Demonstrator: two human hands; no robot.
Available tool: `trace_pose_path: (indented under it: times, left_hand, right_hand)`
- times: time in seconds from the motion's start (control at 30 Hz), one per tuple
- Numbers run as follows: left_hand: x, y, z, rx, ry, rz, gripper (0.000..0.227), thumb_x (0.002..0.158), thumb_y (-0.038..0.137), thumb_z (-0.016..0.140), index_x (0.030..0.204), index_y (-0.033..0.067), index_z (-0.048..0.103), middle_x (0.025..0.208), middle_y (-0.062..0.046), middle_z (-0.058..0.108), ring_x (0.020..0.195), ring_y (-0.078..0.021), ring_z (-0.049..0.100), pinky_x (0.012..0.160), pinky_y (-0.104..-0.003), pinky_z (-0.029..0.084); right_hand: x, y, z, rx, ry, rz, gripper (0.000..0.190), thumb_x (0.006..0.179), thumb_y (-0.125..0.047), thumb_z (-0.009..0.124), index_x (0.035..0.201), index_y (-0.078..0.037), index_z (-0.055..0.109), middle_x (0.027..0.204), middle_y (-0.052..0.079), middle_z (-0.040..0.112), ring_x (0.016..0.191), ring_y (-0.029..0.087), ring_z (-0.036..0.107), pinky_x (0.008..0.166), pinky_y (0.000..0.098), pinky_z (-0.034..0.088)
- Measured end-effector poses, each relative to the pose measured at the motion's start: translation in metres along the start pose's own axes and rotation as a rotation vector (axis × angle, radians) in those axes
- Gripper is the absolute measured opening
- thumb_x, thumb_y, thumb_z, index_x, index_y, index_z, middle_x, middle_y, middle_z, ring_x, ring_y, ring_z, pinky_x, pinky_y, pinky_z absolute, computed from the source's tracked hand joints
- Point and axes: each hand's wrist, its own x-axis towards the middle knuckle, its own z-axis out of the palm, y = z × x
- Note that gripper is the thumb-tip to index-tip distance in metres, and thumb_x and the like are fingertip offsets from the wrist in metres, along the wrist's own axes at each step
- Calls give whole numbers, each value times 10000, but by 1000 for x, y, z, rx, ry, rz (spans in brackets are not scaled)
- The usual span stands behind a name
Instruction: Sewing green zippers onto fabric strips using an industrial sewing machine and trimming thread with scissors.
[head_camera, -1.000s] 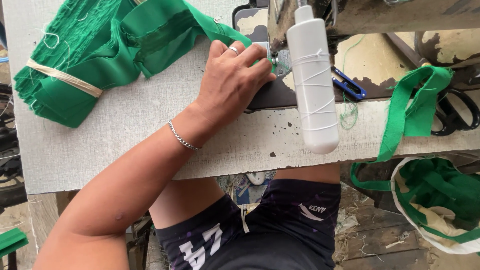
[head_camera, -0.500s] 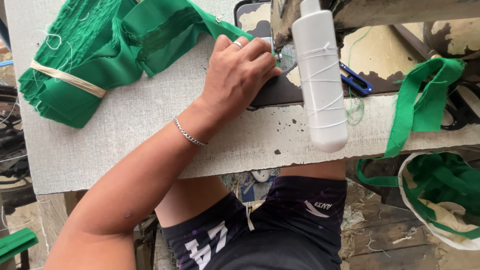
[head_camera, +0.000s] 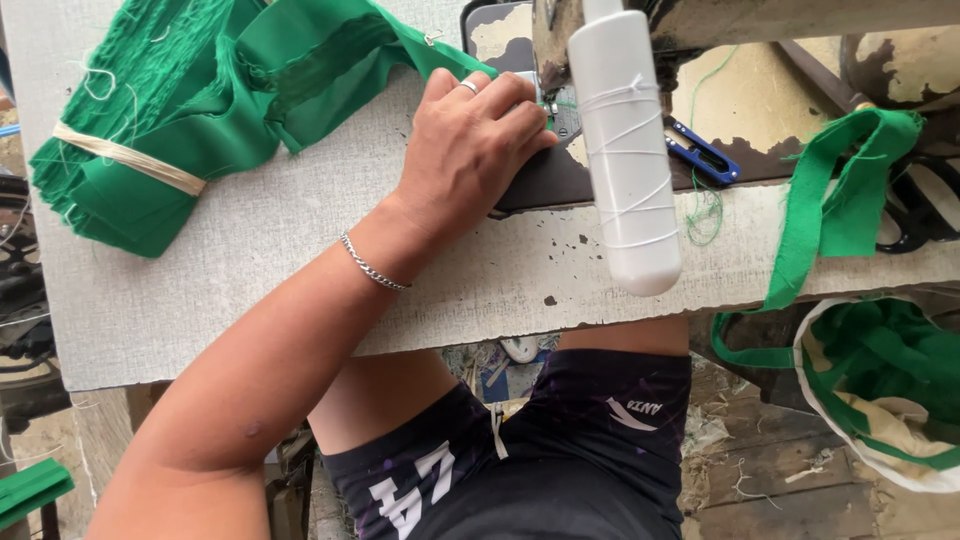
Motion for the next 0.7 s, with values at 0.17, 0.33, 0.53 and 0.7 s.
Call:
trace_pose_path:
  times: [0.17,0.33,0.53,0.7]
  left_hand:
    - [1,-2,1,-9,16,6,311,1037,326,747,827,161,586,922,28,585,749,-219,528,701,-382,330]
    - [0,-7,0,-135,9,15,273,979,274,811,825,144,628,966,28,621,752,-224,548,746,-384,333]
    - [2,-8,-14,-344,-80,17,151,1036,66,683,894,117,676,1020,-13,627,777,-247,544,765,-396,320]
    - [2,-8,-10,-243,-19,38,189,1008,43,654,853,150,668,996,5,627,761,-233,552,742,-389,334]
  right_hand:
    - [19,-16,12,34,-11,-8,155,1149,116,592,1112,227,694,1036,338,704,890,411,675,807,485,550]
    - [27,-31,24,68,-11,3,145,1144,126,596,1110,232,689,1034,343,698,892,416,669,810,491,544]
    - [53,-62,72,107,-1,27,135,1139,136,601,1109,237,685,1032,348,692,894,421,663,813,497,538]
    - [72,-51,155,328,-210,14,133,1003,25,797,1115,55,732,1093,189,761,906,320,740,743,420,563]
